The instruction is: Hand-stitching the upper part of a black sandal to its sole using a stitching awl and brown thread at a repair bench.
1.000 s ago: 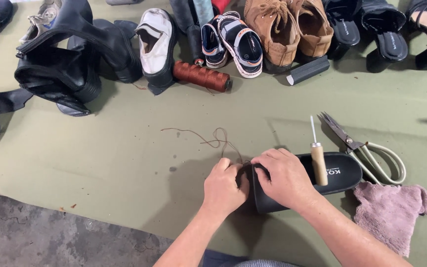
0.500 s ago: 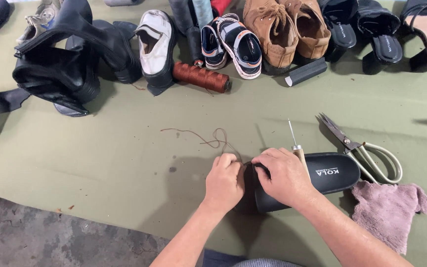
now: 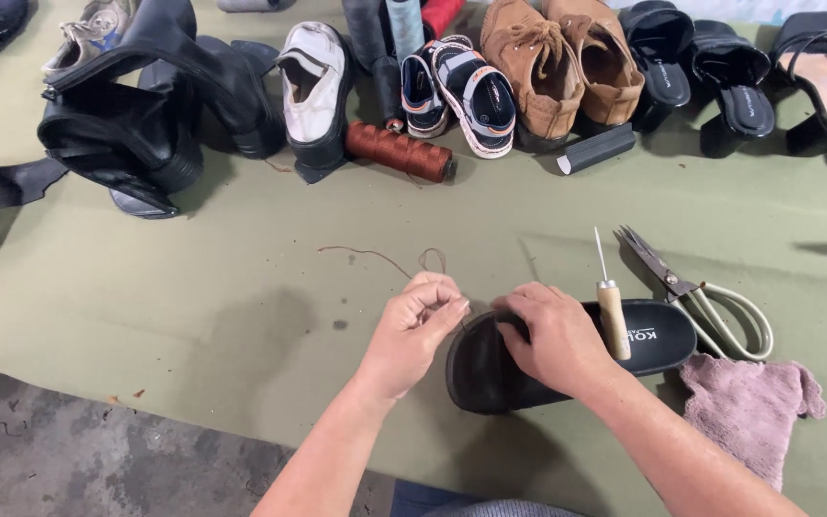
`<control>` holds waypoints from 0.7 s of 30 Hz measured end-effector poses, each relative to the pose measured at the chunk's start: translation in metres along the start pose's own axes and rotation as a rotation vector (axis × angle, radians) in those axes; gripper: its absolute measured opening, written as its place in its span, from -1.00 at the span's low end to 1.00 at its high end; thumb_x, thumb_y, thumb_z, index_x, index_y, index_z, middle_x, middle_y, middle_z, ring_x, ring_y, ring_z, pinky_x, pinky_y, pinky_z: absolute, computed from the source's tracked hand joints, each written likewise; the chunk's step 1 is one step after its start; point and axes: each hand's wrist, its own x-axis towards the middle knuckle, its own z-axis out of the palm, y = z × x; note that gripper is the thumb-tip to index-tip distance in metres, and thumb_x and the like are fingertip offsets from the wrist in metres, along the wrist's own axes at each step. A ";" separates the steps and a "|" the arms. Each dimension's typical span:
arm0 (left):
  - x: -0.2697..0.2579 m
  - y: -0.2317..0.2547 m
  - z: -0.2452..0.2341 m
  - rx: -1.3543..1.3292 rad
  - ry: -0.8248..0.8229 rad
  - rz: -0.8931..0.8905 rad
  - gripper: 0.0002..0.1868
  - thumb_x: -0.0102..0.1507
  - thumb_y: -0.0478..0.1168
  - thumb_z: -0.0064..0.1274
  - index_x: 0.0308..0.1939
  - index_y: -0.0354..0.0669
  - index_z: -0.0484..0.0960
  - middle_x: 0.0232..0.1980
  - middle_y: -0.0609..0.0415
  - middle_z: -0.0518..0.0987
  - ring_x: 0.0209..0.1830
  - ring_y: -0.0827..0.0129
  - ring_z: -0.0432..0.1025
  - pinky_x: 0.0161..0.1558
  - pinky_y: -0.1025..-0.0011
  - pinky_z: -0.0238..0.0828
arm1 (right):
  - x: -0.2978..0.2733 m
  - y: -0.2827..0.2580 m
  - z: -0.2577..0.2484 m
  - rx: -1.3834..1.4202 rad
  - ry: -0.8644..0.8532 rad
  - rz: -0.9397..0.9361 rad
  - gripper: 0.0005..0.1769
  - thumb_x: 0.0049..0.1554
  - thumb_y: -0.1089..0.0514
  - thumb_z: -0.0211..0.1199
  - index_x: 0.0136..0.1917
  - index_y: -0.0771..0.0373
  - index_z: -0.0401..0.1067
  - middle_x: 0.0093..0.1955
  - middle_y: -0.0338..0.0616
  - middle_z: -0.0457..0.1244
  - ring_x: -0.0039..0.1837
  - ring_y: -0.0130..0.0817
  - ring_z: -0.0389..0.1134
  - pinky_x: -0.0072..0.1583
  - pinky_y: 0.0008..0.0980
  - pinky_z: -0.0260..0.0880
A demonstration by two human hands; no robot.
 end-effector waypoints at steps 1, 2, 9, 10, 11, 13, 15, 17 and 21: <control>-0.001 0.016 0.002 0.000 0.003 0.004 -0.81 0.36 -0.23 0.12 -0.33 -0.21 0.67 -0.16 0.06 0.45 -0.18 0.52 0.30 -0.17 0.56 0.30 | -0.003 -0.009 -0.006 -0.001 0.001 -0.004 -0.84 0.04 0.13 0.33 -0.07 0.07 0.58 -0.13 -0.25 0.37 -0.02 -0.22 0.44 0.06 -0.30 0.46; -0.003 0.032 0.004 0.018 -0.021 0.035 -0.79 0.37 -0.20 0.12 -0.35 -0.19 0.66 -0.15 0.07 0.45 -0.18 0.52 0.27 -0.17 0.55 0.26 | -0.006 -0.018 -0.012 0.082 0.039 -0.079 -0.72 0.00 0.09 0.38 0.02 0.09 0.57 -0.04 -0.21 0.37 0.03 -0.16 0.43 0.07 -0.23 0.46; -0.013 0.089 0.013 -0.027 -0.132 0.107 -0.80 0.35 -0.05 0.09 -0.29 -0.02 0.63 -0.16 0.13 0.45 -0.03 0.51 0.32 -0.22 0.57 0.16 | -0.037 -0.063 -0.068 0.621 -0.266 -0.069 -0.68 0.26 -0.02 0.10 -0.10 0.16 0.58 -0.12 -0.32 0.46 -0.05 -0.45 0.47 0.04 -0.44 0.44; -0.014 0.089 0.009 -0.030 -0.128 0.104 -0.80 0.35 -0.05 0.09 -0.29 -0.02 0.63 -0.16 0.13 0.45 -0.03 0.51 0.32 -0.22 0.57 0.16 | -0.053 -0.054 -0.077 0.621 -0.272 -0.068 -0.68 0.26 -0.02 0.10 -0.10 0.16 0.58 -0.12 -0.32 0.46 -0.05 -0.45 0.47 0.04 -0.44 0.44; -0.014 0.089 0.006 -0.068 -0.123 0.114 -0.83 0.35 -0.07 0.10 -0.27 -0.02 0.64 -0.13 0.11 0.45 -0.02 0.50 0.34 -0.13 0.55 0.24 | -0.068 -0.044 -0.086 0.607 -0.383 0.063 -0.61 0.24 -0.11 0.10 -0.15 0.11 0.63 -0.17 -0.40 0.49 -0.10 -0.54 0.49 -0.01 -0.48 0.48; -0.010 0.078 -0.002 -0.107 -0.118 0.123 -0.85 0.35 -0.09 0.11 -0.24 -0.02 0.64 -0.10 0.10 0.45 0.00 0.49 0.36 -0.05 0.52 0.31 | -0.097 -0.018 -0.093 0.589 -0.493 0.197 -0.54 0.22 -0.20 0.09 -0.20 0.06 0.68 -0.22 -0.48 0.52 -0.15 -0.63 0.52 -0.06 -0.52 0.52; -0.001 0.057 -0.011 0.050 -0.045 0.040 -0.83 0.33 -0.13 0.14 -0.31 -0.10 0.65 -0.21 0.15 0.50 -0.37 0.56 0.28 -0.34 0.59 0.22 | -0.125 0.015 -0.090 0.876 -0.642 -0.109 -0.51 0.22 -0.31 0.34 -0.18 0.15 0.64 -0.17 -0.29 0.52 -0.14 -0.43 0.56 -0.09 -0.42 0.54; 0.012 0.025 -0.019 0.239 -0.034 -0.126 -0.82 0.32 -0.11 0.13 -0.32 -0.07 0.68 -0.23 0.22 0.52 -0.39 0.56 0.30 -0.28 0.57 0.26 | -0.142 0.049 -0.090 0.756 -0.795 -0.027 -0.43 0.19 -0.46 0.16 0.06 0.00 0.62 0.09 -0.36 0.48 0.15 -0.45 0.50 0.17 -0.33 0.37; 0.025 -0.022 -0.022 0.711 -0.085 -0.493 -0.72 0.32 0.04 0.02 -0.34 0.03 0.69 -0.17 0.23 0.63 -0.22 0.41 0.46 -0.10 0.43 0.33 | -0.122 0.017 -0.104 0.108 -0.383 0.353 -0.61 -0.16 -0.26 0.58 -0.01 -0.33 0.83 0.20 -0.73 0.57 0.26 -0.74 0.58 0.35 -0.46 0.48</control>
